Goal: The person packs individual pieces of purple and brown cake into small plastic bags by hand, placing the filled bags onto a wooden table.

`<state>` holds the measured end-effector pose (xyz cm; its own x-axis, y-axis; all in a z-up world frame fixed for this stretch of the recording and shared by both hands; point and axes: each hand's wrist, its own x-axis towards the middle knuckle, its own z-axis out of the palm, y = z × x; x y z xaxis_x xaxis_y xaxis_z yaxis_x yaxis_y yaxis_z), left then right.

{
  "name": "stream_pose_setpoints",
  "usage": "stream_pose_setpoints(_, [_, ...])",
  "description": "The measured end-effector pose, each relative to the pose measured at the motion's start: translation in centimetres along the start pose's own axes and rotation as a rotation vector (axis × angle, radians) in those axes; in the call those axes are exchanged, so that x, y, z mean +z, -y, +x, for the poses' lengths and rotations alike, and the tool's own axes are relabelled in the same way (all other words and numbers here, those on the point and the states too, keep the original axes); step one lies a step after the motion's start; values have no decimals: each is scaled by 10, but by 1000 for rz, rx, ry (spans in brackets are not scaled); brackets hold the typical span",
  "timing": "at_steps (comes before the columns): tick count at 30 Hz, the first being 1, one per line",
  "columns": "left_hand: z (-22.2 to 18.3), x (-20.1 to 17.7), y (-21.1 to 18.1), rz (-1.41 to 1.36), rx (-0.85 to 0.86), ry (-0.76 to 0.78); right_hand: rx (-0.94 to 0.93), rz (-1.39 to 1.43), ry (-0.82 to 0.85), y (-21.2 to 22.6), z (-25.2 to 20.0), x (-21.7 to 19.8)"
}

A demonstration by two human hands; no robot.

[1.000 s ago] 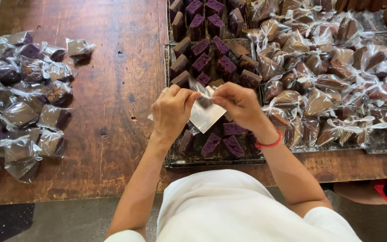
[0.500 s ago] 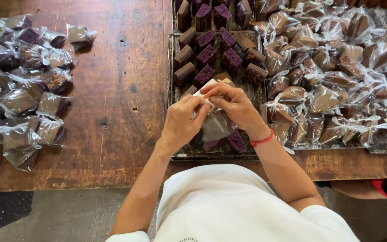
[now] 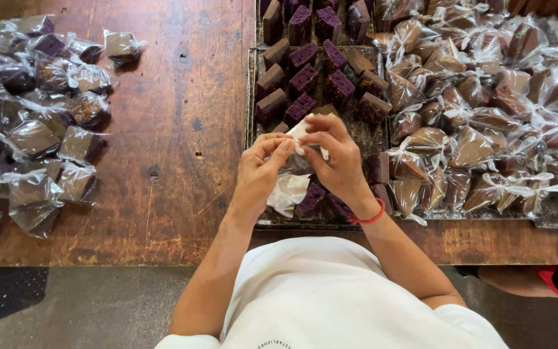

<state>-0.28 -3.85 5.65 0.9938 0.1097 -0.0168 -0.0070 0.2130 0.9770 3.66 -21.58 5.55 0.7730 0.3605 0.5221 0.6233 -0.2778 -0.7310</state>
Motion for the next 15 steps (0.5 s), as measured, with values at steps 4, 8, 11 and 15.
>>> stream_pose_setpoints(4, [-6,4,6,218,116,-69,-165,-37,-101,16,-2,1])
stream_pose_setpoints(8, [-3,-13,1,268,172,-150,-28,43,-169,13,-10,10])
stream_pose_setpoints(11, [8,-45,-14,468,289,-308,139,358,-100,5,-6,20])
stream_pose_setpoints(15, [10,-98,-52,29,357,-618,152,464,-37,-1,-4,14])
